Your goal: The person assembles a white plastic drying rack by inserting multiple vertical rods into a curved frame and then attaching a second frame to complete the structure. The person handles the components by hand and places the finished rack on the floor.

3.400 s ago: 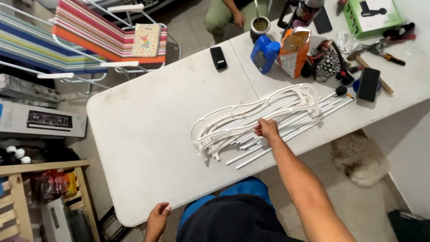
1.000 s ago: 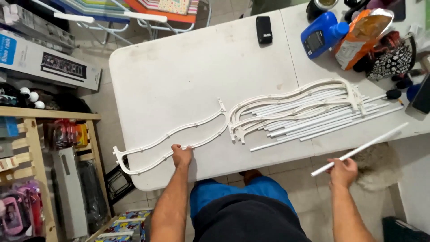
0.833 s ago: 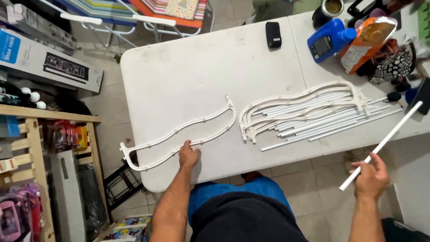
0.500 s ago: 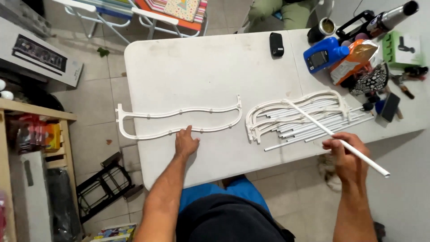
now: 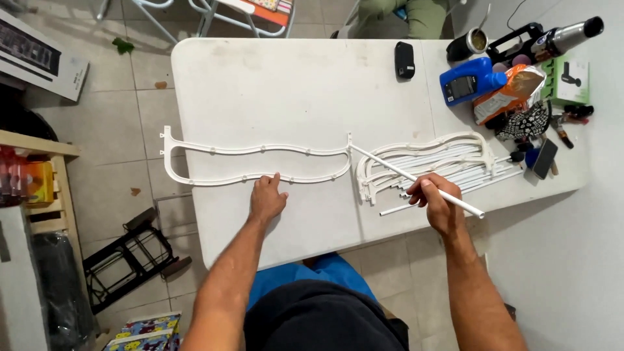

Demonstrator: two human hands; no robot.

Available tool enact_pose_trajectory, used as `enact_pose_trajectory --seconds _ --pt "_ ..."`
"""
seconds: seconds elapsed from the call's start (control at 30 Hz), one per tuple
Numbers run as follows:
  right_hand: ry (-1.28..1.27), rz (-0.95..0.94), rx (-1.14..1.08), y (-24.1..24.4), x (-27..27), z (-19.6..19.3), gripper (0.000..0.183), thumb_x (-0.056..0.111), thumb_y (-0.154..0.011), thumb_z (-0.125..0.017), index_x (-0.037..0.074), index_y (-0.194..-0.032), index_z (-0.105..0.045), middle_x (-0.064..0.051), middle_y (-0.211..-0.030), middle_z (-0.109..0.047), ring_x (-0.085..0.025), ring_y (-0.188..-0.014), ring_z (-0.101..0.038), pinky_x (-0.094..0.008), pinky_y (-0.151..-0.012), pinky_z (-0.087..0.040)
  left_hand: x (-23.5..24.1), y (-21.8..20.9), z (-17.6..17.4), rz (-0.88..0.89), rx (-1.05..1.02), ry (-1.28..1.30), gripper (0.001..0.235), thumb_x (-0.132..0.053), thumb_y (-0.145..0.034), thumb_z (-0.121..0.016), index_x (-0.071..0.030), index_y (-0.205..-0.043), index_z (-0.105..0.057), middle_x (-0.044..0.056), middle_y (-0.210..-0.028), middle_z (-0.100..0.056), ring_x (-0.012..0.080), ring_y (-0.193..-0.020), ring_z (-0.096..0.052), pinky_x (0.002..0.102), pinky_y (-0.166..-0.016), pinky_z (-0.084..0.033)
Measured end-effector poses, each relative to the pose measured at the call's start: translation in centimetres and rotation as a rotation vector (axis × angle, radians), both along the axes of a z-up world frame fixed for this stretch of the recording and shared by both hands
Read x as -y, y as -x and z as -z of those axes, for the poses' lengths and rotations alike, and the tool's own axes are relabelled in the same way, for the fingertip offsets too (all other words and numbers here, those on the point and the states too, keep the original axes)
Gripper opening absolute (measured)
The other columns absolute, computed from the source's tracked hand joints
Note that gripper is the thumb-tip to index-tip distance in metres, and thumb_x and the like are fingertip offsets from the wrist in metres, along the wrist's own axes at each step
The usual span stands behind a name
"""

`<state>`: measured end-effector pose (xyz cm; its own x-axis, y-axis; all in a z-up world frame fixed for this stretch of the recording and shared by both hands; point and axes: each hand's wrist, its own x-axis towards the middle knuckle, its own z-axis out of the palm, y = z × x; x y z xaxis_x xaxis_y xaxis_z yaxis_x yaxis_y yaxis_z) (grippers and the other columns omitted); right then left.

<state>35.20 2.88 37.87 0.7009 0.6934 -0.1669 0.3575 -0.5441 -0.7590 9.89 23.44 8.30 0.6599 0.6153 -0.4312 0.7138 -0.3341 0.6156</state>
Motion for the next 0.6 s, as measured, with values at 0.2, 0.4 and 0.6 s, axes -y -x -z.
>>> enact_pose_trajectory --seconds 0.2,0.4,0.6 --pt "-0.012 0.001 -0.009 -0.8 -0.1 0.3 0.032 0.018 -0.100 -0.048 0.006 -0.082 -0.072 -0.015 -0.060 -0.065 -0.022 -0.055 -0.057 -0.031 -0.061 -0.051 -0.5 -0.2 -1.1 0.053 -0.060 0.039 0.069 -0.032 -0.094 -0.068 -0.009 -0.156 -0.046 0.016 -0.136 -0.051 0.0367 -0.130 -0.048 0.050 -0.108 -0.044" --pt "0.054 -0.022 -0.014 -1.0 -0.9 -0.3 0.031 0.016 -0.099 -0.050 0.005 -0.080 -0.072 -0.017 -0.060 -0.066 -0.023 -0.054 -0.059 -0.032 -0.059 -0.052 -0.6 -0.1 -2.0 0.054 -0.064 0.051 0.069 -0.031 -0.094 -0.067 -0.009 -0.156 -0.046 0.016 -0.136 -0.051 0.0364 -0.131 -0.047 0.052 -0.110 -0.043" --pt "0.048 -0.057 -0.022 -4.7 -5.0 -1.0 0.028 0.013 -0.099 -0.047 0.001 -0.094 -0.071 -0.019 -0.066 -0.064 -0.024 -0.056 -0.063 -0.035 -0.058 -0.053 -1.1 -0.5 -1.6 0.082 -0.097 0.078 0.072 -0.032 -0.094 -0.068 -0.009 -0.158 -0.043 0.016 -0.137 -0.050 0.0355 -0.132 -0.046 0.051 -0.110 -0.043"
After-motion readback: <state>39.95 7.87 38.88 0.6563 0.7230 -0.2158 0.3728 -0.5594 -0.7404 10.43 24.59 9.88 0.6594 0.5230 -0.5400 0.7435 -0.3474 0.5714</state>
